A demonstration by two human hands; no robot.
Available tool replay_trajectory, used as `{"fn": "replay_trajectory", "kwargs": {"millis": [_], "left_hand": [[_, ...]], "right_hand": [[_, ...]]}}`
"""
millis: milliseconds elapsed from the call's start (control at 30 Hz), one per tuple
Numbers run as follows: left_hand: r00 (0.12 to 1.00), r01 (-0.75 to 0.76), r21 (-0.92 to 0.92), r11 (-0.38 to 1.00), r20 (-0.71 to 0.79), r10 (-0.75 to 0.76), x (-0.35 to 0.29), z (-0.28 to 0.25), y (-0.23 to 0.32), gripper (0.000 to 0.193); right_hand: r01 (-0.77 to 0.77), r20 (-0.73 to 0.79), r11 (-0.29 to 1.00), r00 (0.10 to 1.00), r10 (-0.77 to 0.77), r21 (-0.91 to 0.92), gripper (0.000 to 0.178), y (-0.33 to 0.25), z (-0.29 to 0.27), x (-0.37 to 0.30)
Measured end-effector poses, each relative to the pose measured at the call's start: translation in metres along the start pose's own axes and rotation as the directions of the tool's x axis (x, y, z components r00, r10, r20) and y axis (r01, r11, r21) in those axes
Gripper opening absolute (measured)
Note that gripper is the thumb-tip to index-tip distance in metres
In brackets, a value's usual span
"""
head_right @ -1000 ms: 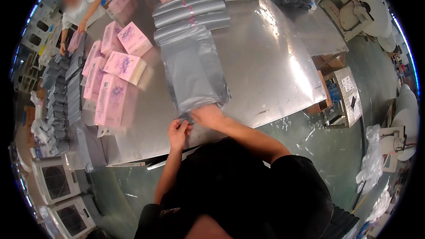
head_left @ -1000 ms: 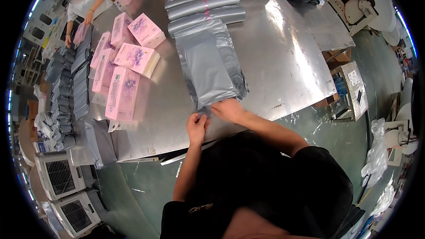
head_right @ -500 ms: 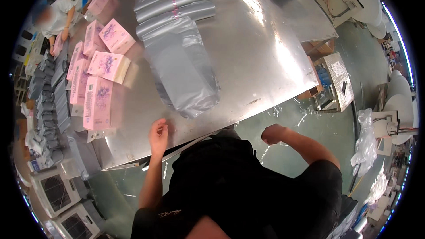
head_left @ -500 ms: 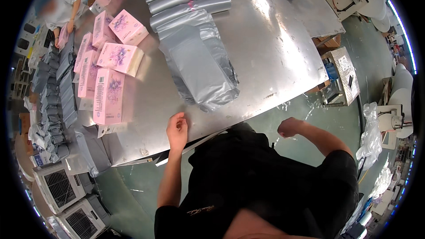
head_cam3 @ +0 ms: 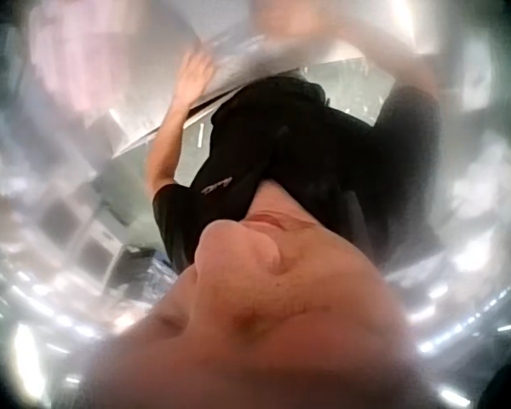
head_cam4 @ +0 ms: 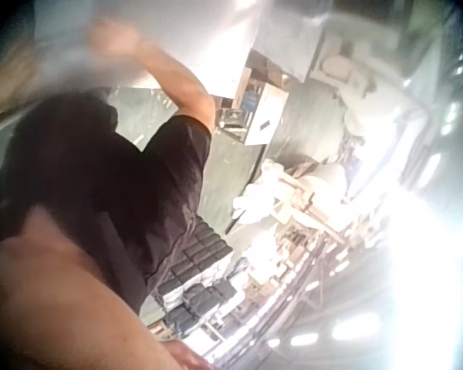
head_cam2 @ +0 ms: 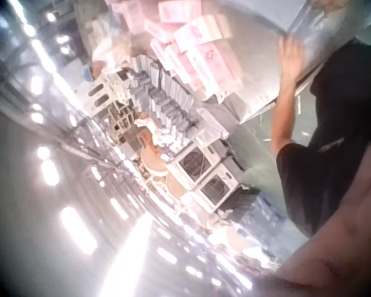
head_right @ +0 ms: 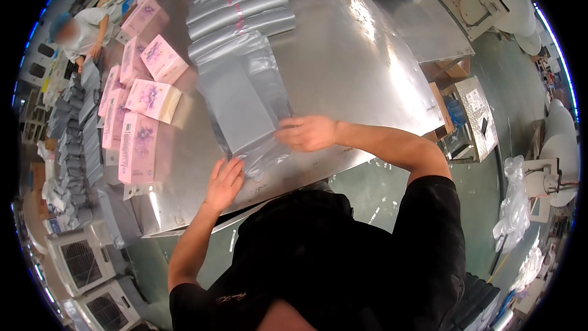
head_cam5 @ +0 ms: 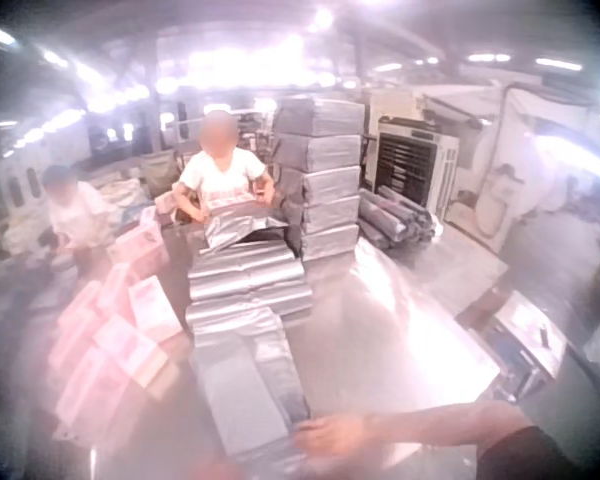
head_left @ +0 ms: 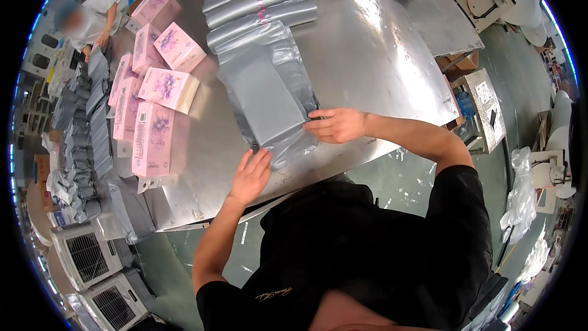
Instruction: The person places pink boxes into silver shipping mailers on a metal table, seals the bags, and stacks them. Coworkers are visible in the background performing similar packaging tasks.
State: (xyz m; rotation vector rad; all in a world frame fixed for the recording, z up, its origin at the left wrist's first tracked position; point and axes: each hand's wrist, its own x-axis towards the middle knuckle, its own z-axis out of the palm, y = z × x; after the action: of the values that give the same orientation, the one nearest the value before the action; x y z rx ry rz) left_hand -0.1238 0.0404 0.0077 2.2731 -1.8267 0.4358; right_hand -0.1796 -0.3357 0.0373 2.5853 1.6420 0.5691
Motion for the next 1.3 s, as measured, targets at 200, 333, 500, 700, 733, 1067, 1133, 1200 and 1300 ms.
{"fn": "replay_trajectory", "kwargs": {"millis": [200,333,500,700,733,1067,1133,1200,1300], "left_hand": [[0.855,0.370,-0.656,0.658,-0.037,-0.518,0.003,-0.016,-0.018,0.011],[0.409,0.317,-0.935,-0.160,0.287,-0.866,0.017,0.017,-0.039,0.019],[0.450,0.217,-0.857,-0.467,0.513,-0.731,0.025,0.046,-0.051,0.020],[0.522,0.063,-0.699,-0.712,0.631,-0.573,-0.023,0.004,-0.008,0.083],[0.495,0.028,-0.743,-0.668,0.591,-0.637,-0.042,-0.001,0.007,0.090],[0.065,0.541,-0.829,-0.144,0.212,-0.975,-0.209,-0.202,0.008,0.110],[-0.003,0.854,-0.521,0.002,-0.008,-1.000,-0.236,-0.228,0.001,0.106],[-0.062,0.961,-0.275,-0.010,-0.181,-0.982,-0.257,-0.242,-0.011,0.097],[-0.142,0.988,-0.096,-0.124,-0.200,-0.970,-0.279,-0.239,-0.052,0.096]], "right_hand": [[-0.567,0.326,0.073,0.568,0.756,0.820,0.020,0.000,-0.004,0.009],[-0.251,0.593,-0.542,0.221,0.775,0.802,0.026,0.017,0.028,0.041],[-0.256,0.769,-0.736,0.051,0.637,0.626,0.055,0.023,0.053,0.050],[0.074,0.669,-0.830,0.555,0.495,0.552,0.102,-0.024,0.062,0.075],[0.050,0.643,-0.832,0.609,0.463,0.552,0.105,-0.033,0.053,0.093],[-0.504,0.491,0.056,0.857,0.158,0.862,0.057,-0.065,0.080,0.342],[-0.332,0.242,0.750,0.942,0.232,0.572,0.042,-0.028,0.088,0.399],[-0.228,0.017,0.912,0.972,0.236,0.341,0.055,0.024,0.097,0.460],[-0.095,-0.044,0.993,0.994,0.099,0.072,0.071,0.084,0.125,0.530]]}}
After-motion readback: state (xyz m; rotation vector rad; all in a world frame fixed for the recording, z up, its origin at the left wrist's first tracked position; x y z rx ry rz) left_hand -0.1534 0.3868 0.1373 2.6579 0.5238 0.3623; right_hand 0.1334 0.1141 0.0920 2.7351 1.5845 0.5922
